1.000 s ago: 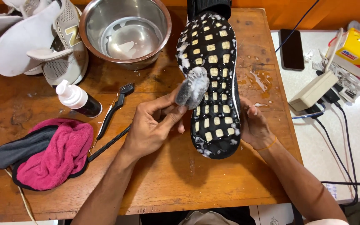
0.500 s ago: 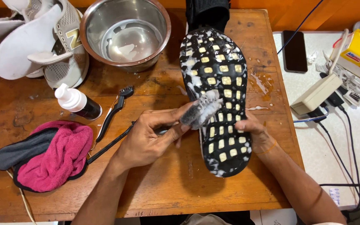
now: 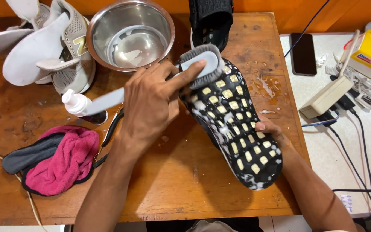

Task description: Scrubbing the midsole and outsole of a black sneaker using a cleaning brush and soapy water on a workbench.

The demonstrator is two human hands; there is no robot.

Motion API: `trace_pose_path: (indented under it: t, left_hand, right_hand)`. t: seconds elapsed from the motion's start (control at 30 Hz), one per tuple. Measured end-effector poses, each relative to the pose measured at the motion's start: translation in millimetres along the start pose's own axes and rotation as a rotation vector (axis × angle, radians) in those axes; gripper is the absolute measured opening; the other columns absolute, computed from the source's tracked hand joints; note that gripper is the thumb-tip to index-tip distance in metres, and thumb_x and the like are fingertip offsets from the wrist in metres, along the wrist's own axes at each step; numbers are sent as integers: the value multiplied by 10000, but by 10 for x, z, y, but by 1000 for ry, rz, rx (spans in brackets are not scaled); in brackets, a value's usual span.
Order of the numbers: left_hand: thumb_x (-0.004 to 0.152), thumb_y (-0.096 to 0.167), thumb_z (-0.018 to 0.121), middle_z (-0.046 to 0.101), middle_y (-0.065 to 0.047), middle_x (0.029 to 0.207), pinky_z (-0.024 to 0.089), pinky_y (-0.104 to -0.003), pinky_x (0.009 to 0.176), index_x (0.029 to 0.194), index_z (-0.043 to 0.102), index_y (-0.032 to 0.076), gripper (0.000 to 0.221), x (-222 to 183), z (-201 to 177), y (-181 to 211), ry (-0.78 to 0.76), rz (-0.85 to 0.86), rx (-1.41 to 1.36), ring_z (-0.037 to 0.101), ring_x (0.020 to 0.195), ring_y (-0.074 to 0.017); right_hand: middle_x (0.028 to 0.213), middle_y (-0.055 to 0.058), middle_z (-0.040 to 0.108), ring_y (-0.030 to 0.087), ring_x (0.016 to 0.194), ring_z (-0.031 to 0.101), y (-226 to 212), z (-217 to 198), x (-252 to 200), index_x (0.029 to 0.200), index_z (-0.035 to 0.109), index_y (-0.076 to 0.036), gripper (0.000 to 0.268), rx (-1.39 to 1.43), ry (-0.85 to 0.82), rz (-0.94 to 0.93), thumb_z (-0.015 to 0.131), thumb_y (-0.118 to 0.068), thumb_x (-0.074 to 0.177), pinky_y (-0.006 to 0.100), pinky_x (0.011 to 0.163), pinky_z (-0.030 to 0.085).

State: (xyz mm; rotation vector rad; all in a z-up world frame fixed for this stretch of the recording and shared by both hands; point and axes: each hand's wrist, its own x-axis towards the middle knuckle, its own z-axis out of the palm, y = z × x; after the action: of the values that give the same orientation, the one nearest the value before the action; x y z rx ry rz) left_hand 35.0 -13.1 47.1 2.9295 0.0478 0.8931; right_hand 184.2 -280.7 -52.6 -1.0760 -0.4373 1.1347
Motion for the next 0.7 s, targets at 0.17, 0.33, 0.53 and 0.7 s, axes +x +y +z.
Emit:
trace_pose_path:
  t: [0.17, 0.33, 0.53, 0.7]
  left_hand:
    - [872, 199, 737, 571, -1, 904, 534, -398, 632, 1541, 485, 398, 742, -2, -67, 74, -43, -68, 7, 555, 703, -198]
    - [871, 46, 667, 603, -9, 839, 465, -298, 517, 1532, 538, 387, 755, 28, -67, 205, -46, -97, 328, 559, 654, -159]
    - [1002, 150, 706, 584, 10, 748, 460, -276, 382, 1613, 231, 516, 856, 89, -43, 313, -192, 19, 261, 530, 511, -127]
    - [1038, 194, 630, 560, 20, 630, 431, -271, 261, 1423, 595, 447, 462, 192, -199, 495, -156, 54, 205, 505, 388, -125]
  right_hand:
    - [1308, 236, 634, 365, 1118, 666, -119, 1, -90, 1511, 377, -15, 1012, 25, -16, -6, 802, -280, 632, 530, 950, 558]
    - [1201, 237, 704, 356, 1003, 729, -111, 77, -17, 1388, 470, 27, 875, 25, -155, -6, 875, -326, 697, 497, 888, 622]
    - [1291, 184, 675, 322, 1117, 717, 62, -145, 64, 1416, 462, -5, 852, -235, -247, -229, 865, -404, 780, 492, 929, 644]
    - [1135, 122, 719, 286, 993, 739, -62, 80, -8, 1271, 562, -30, 746, -235, -169, -197, 869, -440, 727, 453, 867, 655]
